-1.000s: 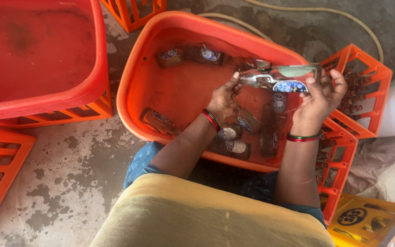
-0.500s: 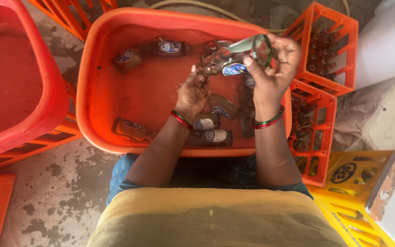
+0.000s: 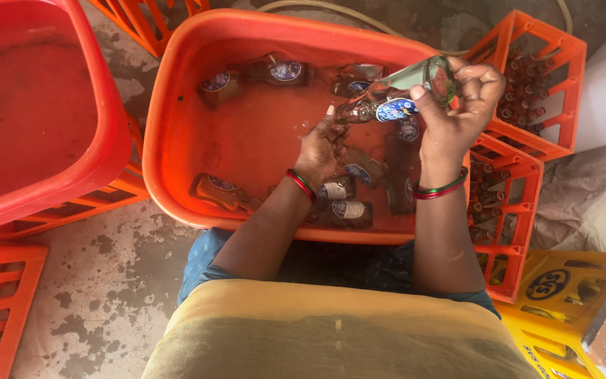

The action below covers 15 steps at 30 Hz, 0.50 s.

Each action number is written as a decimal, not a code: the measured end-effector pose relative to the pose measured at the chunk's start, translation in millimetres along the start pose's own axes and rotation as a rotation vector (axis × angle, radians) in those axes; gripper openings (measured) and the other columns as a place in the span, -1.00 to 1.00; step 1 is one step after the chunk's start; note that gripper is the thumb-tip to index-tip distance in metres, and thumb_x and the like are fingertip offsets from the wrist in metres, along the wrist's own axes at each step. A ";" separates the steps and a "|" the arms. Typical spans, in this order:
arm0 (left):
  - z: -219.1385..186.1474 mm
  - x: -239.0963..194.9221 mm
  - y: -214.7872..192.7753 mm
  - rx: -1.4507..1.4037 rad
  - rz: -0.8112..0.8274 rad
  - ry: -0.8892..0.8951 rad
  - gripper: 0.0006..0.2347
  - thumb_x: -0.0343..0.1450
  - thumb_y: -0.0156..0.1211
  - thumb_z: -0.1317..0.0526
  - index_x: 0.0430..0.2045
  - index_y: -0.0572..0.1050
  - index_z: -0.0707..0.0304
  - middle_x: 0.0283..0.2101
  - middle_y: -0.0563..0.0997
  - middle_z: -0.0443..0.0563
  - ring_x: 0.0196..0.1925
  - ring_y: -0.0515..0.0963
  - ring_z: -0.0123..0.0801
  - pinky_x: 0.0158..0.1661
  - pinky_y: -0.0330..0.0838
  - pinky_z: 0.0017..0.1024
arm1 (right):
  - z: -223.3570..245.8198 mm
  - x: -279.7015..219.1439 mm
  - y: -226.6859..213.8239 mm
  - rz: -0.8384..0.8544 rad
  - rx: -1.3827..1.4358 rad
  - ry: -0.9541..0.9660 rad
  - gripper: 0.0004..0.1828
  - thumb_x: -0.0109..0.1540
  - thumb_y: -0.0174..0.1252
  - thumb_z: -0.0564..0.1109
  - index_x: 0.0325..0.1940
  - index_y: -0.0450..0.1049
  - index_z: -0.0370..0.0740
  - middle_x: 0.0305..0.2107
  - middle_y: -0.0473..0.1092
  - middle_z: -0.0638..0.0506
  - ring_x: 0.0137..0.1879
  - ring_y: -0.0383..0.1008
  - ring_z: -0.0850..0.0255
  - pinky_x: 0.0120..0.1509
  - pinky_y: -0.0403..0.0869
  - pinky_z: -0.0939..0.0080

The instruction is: The person washes glass bottles by hand in a red tub filled with water. They repeatedly pick up bottles, rinse them, and place them into an orange crate. Another person is also washing bottles in a separate tub nearby.

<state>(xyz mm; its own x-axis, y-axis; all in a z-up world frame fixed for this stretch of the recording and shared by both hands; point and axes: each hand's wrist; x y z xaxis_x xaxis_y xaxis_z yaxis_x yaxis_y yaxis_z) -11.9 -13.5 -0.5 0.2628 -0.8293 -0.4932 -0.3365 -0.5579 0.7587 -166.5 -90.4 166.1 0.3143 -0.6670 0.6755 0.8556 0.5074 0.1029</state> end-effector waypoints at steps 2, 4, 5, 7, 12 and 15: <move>-2.9 -4.9 1.7 0.006 0.014 -0.008 -0.53 0.32 0.24 -0.22 -0.07 0.48 0.07 -0.13 0.61 -0.09 -0.06 0.53 -0.44 -0.16 0.29 -0.38 | -4.1 0.3 -3.0 -0.021 -0.005 0.005 -0.37 0.28 0.54 -0.39 0.15 0.23 -0.08 0.00 0.44 -0.06 0.09 0.43 0.26 0.25 0.44 0.29; -5.0 -9.1 4.4 -0.060 0.026 -0.004 -0.52 0.33 0.22 -0.24 -0.06 0.46 0.07 -0.10 0.59 -0.08 -0.04 0.53 -0.40 -0.10 0.32 -0.35 | -7.9 2.1 -6.1 -0.062 0.018 0.032 -0.38 0.29 0.54 -0.40 0.14 0.24 -0.09 0.02 0.46 -0.09 0.06 0.45 0.25 0.16 0.45 0.33; -5.9 -11.0 5.9 -0.094 0.033 -0.002 -0.51 0.33 0.20 -0.25 -0.05 0.45 0.07 -0.09 0.58 -0.07 -0.03 0.53 -0.38 -0.07 0.34 -0.34 | -9.5 3.3 -7.6 -0.087 0.043 0.053 -0.39 0.28 0.53 -0.40 0.13 0.25 -0.09 0.03 0.47 -0.10 0.03 0.45 0.25 0.08 0.44 0.36; -6.9 -13.0 10.0 -0.162 0.111 0.038 -0.53 0.36 0.24 -0.21 -0.04 0.47 0.10 -0.10 0.57 -0.09 -0.04 0.54 -0.37 -0.05 0.36 -0.33 | -11.0 7.1 -11.8 -0.149 0.140 0.135 -0.40 0.24 0.49 -0.39 0.14 0.26 -0.07 0.02 0.51 -0.15 -0.13 0.47 0.27 -0.24 0.39 0.45; -8.0 -15.5 13.9 -0.239 0.217 0.171 -0.74 0.40 0.32 0.01 -0.12 0.50 -0.01 -0.15 0.58 -0.17 -0.07 0.58 -0.42 -0.06 0.41 -0.32 | -10.6 8.9 -24.3 -0.289 0.305 0.269 -0.47 0.21 0.36 -0.41 0.11 0.27 -0.12 -0.01 0.52 -0.17 0.00 0.60 0.14 -0.31 0.42 0.42; -8.6 -14.6 14.8 -0.230 0.253 0.209 -0.82 0.42 0.34 0.12 -0.16 0.54 0.02 -0.16 0.61 -0.18 -0.08 0.60 -0.47 -0.04 0.42 -0.33 | -12.6 8.4 -32.3 -0.265 0.451 0.279 -0.50 0.20 0.28 -0.43 0.12 0.27 -0.15 -0.04 0.49 -0.15 0.04 0.60 0.08 0.00 0.59 0.23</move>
<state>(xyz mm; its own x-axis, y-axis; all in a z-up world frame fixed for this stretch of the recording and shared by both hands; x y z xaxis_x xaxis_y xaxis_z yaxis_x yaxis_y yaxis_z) -13.0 -9.4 21.5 0.3842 -0.9015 -0.1992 -0.2089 -0.2950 0.9324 -186.3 -119.2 159.2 0.2622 -0.8899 0.3734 0.6793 0.4450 0.5835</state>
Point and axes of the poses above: each hand's wrist, its own x-axis towards the middle knuckle, its own y-axis out of the palm, z = x × y
